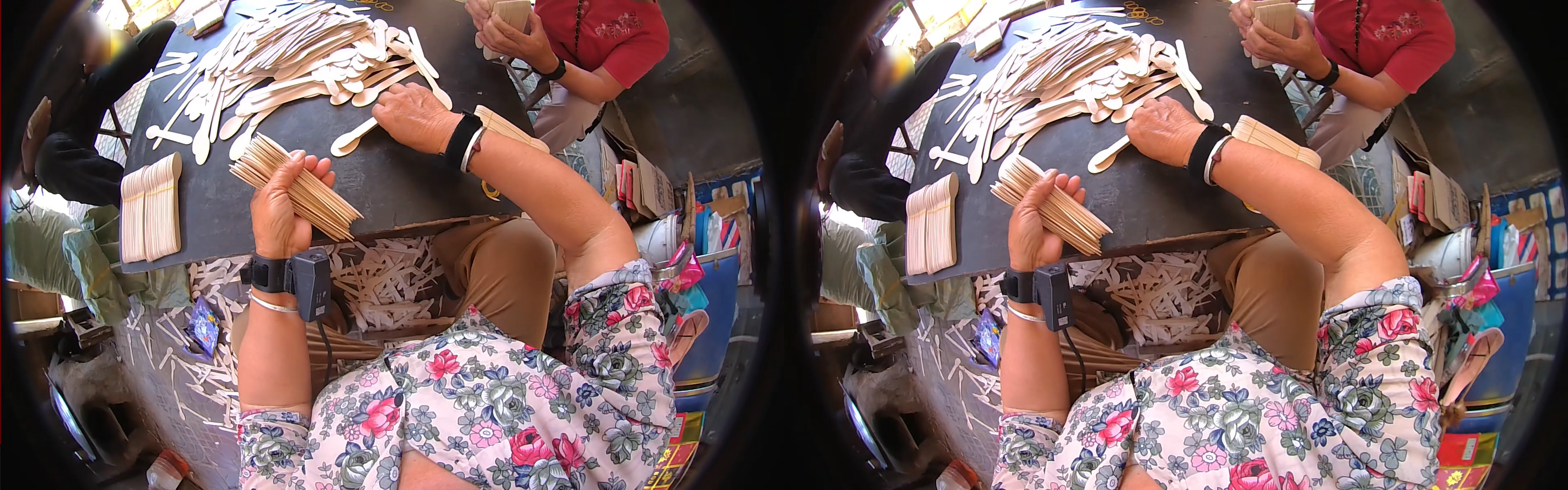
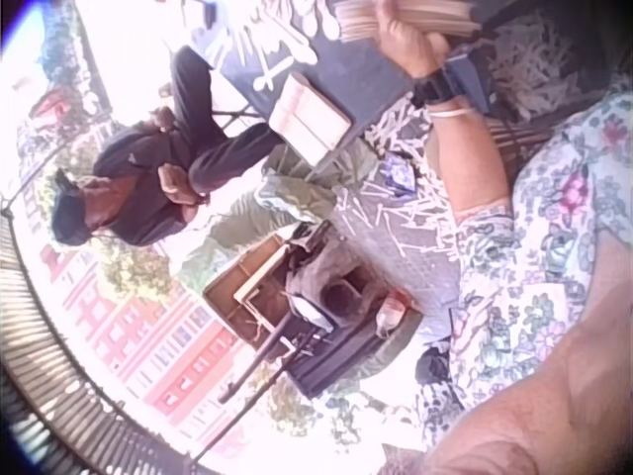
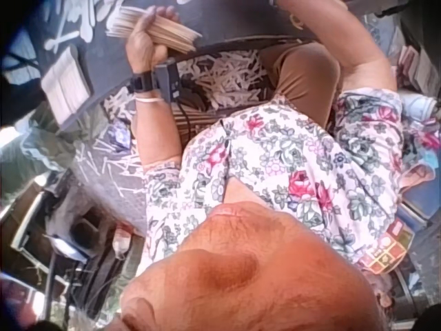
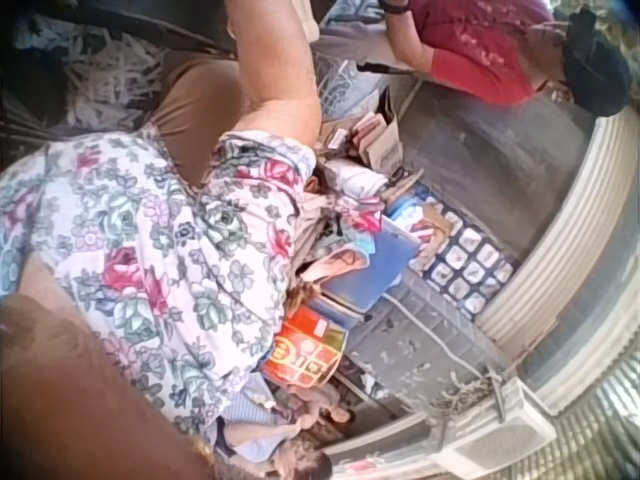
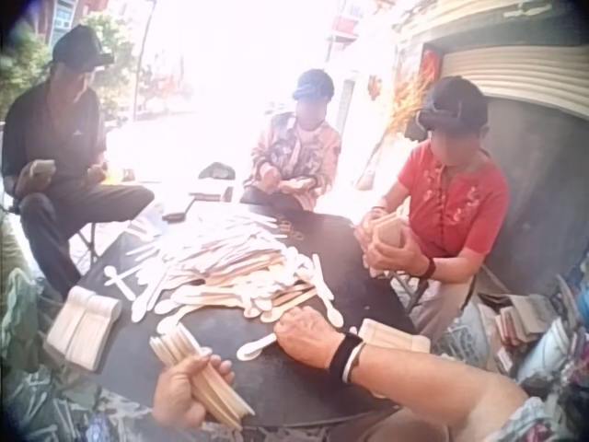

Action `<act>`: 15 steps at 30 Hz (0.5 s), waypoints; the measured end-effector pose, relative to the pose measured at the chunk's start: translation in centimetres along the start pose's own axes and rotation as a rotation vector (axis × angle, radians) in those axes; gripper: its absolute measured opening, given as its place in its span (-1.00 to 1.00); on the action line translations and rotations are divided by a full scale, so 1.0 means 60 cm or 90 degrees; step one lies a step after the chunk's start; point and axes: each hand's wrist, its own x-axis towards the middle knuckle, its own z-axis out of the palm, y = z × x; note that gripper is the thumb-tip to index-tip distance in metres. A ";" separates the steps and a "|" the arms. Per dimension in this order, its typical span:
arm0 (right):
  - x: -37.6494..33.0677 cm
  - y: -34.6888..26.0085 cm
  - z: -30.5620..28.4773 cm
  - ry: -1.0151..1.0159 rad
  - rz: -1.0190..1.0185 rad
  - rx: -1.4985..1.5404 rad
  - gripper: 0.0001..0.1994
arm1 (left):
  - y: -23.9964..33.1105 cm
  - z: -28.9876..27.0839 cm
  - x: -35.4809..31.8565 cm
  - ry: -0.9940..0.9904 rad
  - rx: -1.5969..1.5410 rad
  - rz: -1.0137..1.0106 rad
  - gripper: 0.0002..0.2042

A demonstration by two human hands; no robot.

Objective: Bundling sets of wooden spoons using rubber bands.

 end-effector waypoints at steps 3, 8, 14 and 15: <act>0.000 -0.009 -0.009 -0.009 0.027 0.006 -0.90 | 0.002 0.001 -0.002 -0.004 -0.003 0.001 -0.80; -0.014 -0.015 -0.032 0.105 0.036 0.078 -0.92 | 0.008 0.001 -0.004 -0.003 -0.003 0.008 -0.81; -0.038 -0.031 -0.056 0.025 0.162 0.399 -0.88 | 0.020 -0.009 0.003 0.002 -0.042 0.051 -0.84; -0.037 -0.030 -0.048 0.054 0.182 0.497 -0.87 | 0.020 -0.009 0.002 0.002 -0.043 0.051 -0.84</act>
